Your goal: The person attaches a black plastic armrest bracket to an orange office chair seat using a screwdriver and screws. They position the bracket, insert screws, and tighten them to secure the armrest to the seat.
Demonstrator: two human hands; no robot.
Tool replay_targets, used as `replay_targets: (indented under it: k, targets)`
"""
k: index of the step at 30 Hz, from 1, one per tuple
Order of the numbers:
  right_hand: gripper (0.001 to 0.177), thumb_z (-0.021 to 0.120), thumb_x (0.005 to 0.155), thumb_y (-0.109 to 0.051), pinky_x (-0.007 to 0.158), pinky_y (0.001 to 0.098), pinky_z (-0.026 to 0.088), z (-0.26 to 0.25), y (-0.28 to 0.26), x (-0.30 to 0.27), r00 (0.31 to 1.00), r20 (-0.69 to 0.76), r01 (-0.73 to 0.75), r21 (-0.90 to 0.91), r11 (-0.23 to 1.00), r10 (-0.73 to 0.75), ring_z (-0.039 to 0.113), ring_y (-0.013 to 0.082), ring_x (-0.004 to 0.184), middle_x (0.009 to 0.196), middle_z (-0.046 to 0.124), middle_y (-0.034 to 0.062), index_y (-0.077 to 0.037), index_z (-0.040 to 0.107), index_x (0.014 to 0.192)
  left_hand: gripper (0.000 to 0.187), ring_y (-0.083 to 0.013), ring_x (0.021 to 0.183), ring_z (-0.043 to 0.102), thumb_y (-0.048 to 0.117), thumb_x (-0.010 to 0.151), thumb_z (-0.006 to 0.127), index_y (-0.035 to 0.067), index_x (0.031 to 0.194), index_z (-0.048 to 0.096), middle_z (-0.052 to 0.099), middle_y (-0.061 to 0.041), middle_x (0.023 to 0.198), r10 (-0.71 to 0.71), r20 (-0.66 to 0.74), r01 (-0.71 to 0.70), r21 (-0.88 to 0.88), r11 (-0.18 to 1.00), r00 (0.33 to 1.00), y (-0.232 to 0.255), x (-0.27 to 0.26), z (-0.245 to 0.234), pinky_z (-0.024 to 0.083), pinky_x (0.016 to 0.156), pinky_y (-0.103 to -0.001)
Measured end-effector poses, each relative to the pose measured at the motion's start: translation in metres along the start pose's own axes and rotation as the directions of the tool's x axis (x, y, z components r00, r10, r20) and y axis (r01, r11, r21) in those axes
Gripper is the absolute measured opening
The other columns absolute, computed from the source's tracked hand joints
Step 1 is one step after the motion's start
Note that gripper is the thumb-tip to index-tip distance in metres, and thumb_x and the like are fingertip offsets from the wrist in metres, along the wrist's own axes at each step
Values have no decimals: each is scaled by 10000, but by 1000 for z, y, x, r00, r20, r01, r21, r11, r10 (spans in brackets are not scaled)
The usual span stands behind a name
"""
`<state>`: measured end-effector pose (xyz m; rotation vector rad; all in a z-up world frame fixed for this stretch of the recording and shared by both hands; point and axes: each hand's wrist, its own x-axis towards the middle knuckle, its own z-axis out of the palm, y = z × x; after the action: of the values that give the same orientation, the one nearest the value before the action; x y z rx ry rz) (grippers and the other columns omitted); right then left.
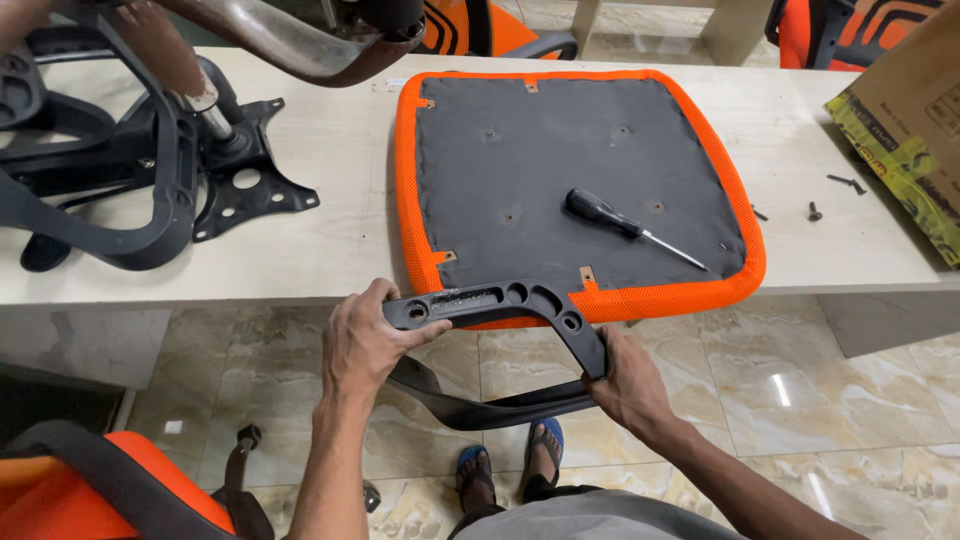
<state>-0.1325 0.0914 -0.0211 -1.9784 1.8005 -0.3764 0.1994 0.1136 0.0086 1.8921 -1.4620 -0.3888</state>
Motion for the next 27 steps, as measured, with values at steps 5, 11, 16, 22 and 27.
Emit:
replay_targets:
  k: [5, 11, 16, 22, 27]
  targets:
    - [465, 779, 706, -152, 788, 520, 497, 11, -2, -10, 982, 129, 128, 90, 988, -139, 638, 434, 909, 934, 662, 216, -31, 523, 1074, 614, -386, 655, 643, 581, 1044, 500, 66, 755, 671, 647, -161, 660, -228, -289, 215, -75, 974, 930, -15, -27, -5, 489, 666, -507]
    - [557, 780, 751, -262, 811, 490, 508, 25, -1, -5, 864, 459, 152, 157, 976, -208, 681, 374, 891, 922, 679, 201, -58, 448, 1148, 624, -462, 670, 607, 555, 1038, 544, 40, 702, 647, 625, -213, 667, -241, -481, 315, 77, 946, 843, -10, -62, -19, 463, 643, -537]
    - [720, 828, 759, -401, 943, 441, 482, 41, 17, 0, 722, 605, 158, 328, 931, -335, 599, 287, 1119, 1123, 631, 147, -84, 490, 1310, 540, -485, 630, 563, 465, 1019, 600, 40, 689, 638, 579, -233, 628, -237, -528, 345, 115, 932, 816, 24, -102, -18, 436, 609, -557]
    - [533, 760, 821, -412, 945, 420, 516, 60, 13, -2, 501, 783, 183, 320, 929, -368, 660, 255, 1065, 1056, 714, 83, -100, 678, 1245, 452, -400, 455, 473, 306, 975, 654, 69, 591, 635, 550, -179, 505, 42, -495, 64, 195, 979, 868, 68, -137, -5, 489, 663, -480]
    - [502, 754, 837, -397, 895, 376, 570, 69, -7, -21, 290, 836, 327, 371, 869, -466, 744, 211, 1005, 995, 791, 51, -109, 720, 1247, 492, -350, 460, 373, 254, 957, 711, 48, 533, 570, 486, -151, 465, 213, -456, -93, 271, 958, 864, 84, -148, -22, 463, 653, -445]
